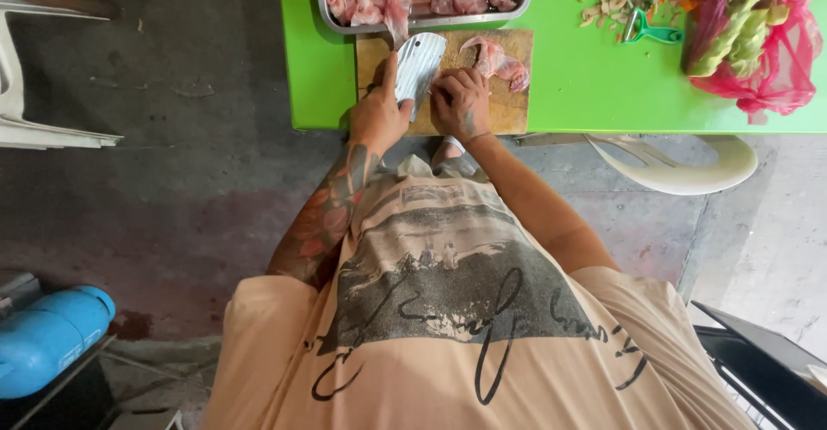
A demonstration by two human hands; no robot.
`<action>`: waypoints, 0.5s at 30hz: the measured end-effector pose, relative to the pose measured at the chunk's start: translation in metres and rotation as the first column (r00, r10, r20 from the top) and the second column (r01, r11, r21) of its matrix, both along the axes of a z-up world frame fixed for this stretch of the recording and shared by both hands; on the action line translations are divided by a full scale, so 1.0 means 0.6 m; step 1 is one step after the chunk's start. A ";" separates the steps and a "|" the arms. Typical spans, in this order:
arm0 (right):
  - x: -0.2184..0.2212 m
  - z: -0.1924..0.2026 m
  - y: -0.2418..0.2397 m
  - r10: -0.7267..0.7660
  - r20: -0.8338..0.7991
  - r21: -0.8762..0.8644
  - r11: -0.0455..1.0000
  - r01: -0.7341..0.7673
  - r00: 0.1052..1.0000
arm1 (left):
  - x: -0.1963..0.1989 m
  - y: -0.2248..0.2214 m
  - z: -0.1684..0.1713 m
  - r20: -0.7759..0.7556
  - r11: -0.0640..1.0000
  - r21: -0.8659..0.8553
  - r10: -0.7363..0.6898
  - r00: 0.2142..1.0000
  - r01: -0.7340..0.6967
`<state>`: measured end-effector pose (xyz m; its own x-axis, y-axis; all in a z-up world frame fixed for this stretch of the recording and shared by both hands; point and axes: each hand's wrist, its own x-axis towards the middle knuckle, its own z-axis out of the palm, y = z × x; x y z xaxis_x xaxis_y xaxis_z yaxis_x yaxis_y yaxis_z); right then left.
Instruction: Slicing raw meat on a wooden cutting board using a cleaver
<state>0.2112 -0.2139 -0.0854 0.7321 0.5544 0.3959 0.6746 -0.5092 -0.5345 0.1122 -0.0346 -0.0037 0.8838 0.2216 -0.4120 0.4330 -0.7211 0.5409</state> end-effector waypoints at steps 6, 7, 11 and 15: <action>0.003 -0.022 -0.006 -0.005 -0.027 0.036 0.999 0.006 1.000 | -0.056 0.000 0.001 -0.024 1.000 -0.014 -0.020 1.000 0.020; 0.001 -0.025 -0.007 -0.005 -0.033 0.036 0.999 0.006 0.999 | -0.048 0.001 -0.011 -0.004 1.000 0.002 -0.028 1.000 0.028; 0.002 0.031 0.001 0.056 -0.045 0.049 0.997 -0.054 0.997 | 0.017 -0.008 -0.070 0.134 0.991 0.124 -0.056 0.989 0.039; 0.001 0.036 0.005 0.024 -0.028 0.076 0.997 -0.021 0.999 | -0.029 -0.005 -0.047 0.084 0.994 0.092 -0.060 0.995 0.053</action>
<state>0.2118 -0.2111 -0.0636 0.7315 0.5399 0.4163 0.6691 -0.4512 -0.5905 0.0951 -0.0375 -0.0317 0.9273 0.2028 -0.3145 0.3447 -0.7902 0.5068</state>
